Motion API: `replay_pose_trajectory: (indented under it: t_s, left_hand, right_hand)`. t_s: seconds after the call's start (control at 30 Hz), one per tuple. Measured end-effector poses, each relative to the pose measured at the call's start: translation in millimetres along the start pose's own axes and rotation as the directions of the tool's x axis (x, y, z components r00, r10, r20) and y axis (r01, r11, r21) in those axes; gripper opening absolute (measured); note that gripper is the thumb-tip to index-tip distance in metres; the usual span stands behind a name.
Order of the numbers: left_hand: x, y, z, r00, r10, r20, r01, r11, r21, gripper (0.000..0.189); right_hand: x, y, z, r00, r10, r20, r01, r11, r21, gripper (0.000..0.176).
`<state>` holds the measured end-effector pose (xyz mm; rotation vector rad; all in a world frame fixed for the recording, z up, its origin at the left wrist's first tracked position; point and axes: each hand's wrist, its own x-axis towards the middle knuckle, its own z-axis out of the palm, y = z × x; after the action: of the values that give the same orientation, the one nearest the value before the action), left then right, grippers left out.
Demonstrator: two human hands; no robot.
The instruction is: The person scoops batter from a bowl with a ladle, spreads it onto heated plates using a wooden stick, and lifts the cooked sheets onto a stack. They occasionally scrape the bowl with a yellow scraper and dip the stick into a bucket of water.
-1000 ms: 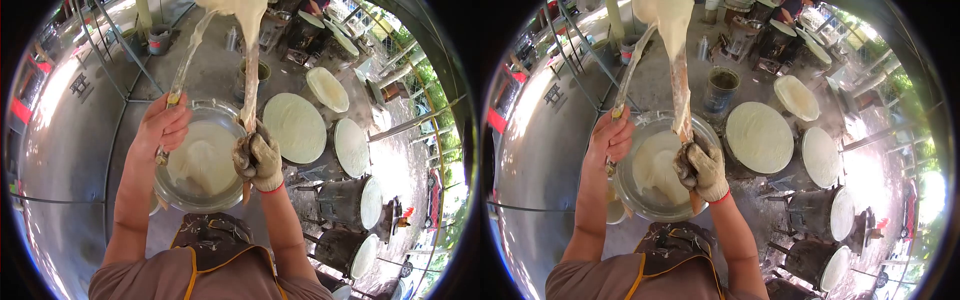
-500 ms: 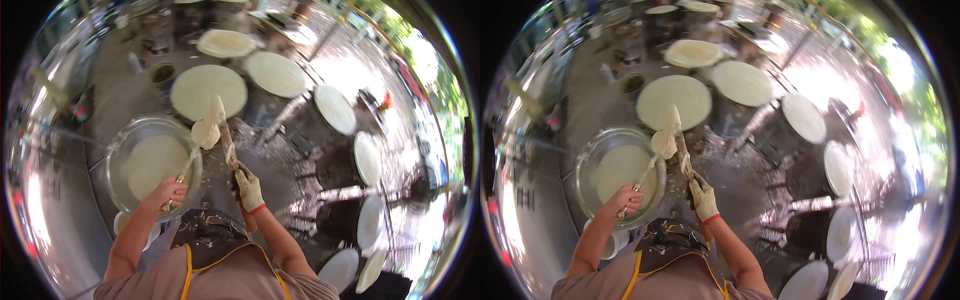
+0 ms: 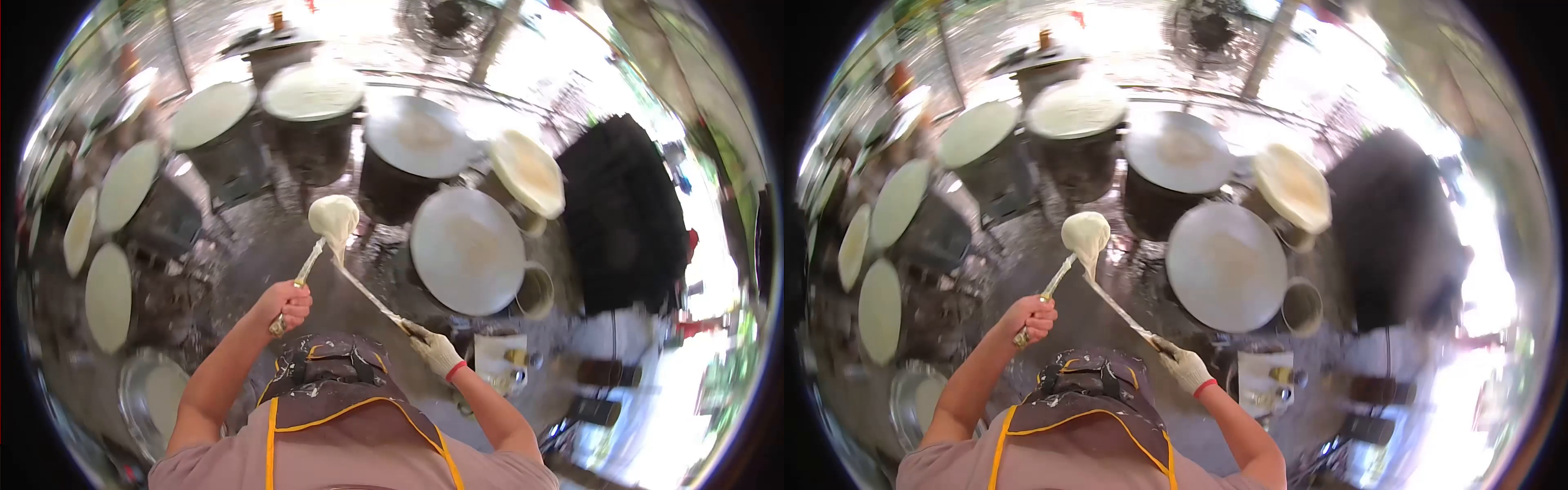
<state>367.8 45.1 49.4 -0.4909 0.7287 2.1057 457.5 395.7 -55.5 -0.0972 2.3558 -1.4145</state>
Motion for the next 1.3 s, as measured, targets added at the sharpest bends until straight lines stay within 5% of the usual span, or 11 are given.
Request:
replay_pose_trajectory:
  t_s: [0.13, 0.23, 0.33, 0.43, 0.63, 0.7, 0.8, 1.03, 1.13, 1.2, 1.3]
  left_hand:
    - [67, 1, 59, 0.931, -0.29, 0.22, 0.287, 0.957, 0.047, 0.011]
    - [104, -11, 109, 0.88, -0.376, 0.29, 0.316, 0.919, 0.236, 0.008]
    - [138, -16, 166, 0.874, -0.37, 0.316, 0.16, 0.832, 0.531, 0.007]
    - [194, -34, 182, 0.886, -0.332, 0.324, -0.034, 0.65, 0.759, 0.013]
    - [321, -68, 159, 0.915, -0.331, 0.23, -0.185, 0.162, 0.969, 0.021]
    - [355, -71, 138, 0.884, -0.223, 0.412, -0.446, -0.136, 0.885, 0.028]
    - [384, -58, 131, 0.855, -0.232, 0.464, -0.517, -0.308, 0.799, 0.029]
    - [437, -14, 146, 0.847, -0.258, 0.466, -0.521, -0.582, 0.624, 0.024]
    - [453, 13, 143, 0.838, -0.228, 0.495, -0.52, -0.609, 0.599, 0.023]
    - [452, 29, 140, 0.845, -0.225, 0.485, -0.507, -0.623, 0.596, 0.025]
    - [449, 40, 137, 0.809, -0.221, 0.545, -0.546, -0.626, 0.557, 0.024]
  right_hand:
    - [-16, -51, -29, 0.926, 0.377, 0.023, -0.377, 0.926, -0.018, 0.041]
    - [-18, -18, -18, 0.925, 0.26, -0.278, -0.221, 0.962, 0.162, 0.042]
    - [-3, 17, -20, 0.678, 0.339, -0.652, -0.028, 0.898, 0.439, 0.039]
    - [5, 31, -44, 0.541, 0.624, -0.564, 0.27, 0.506, 0.819, 0.039]
    - [47, 89, -17, 0.153, 0.839, -0.523, 0.648, 0.314, 0.694, 0.037]
    - [71, 87, 1, -0.07, 0.769, -0.635, 0.483, 0.583, 0.653, 0.036]
    - [77, 49, 8, -0.211, 0.724, -0.657, -0.23, 0.616, 0.753, 0.04]
    - [130, 69, -30, -0.005, 0.815, -0.579, 0.359, 0.542, 0.76, 0.038]
    - [128, 69, -18, -0.183, 0.786, -0.591, 0.475, 0.597, 0.647, 0.034]
    - [146, 71, -6, -0.273, 0.844, -0.462, 0.398, 0.537, 0.744, 0.034]
    - [163, 16, -60, -0.015, 0.791, -0.611, 0.115, 0.609, 0.785, 0.034]
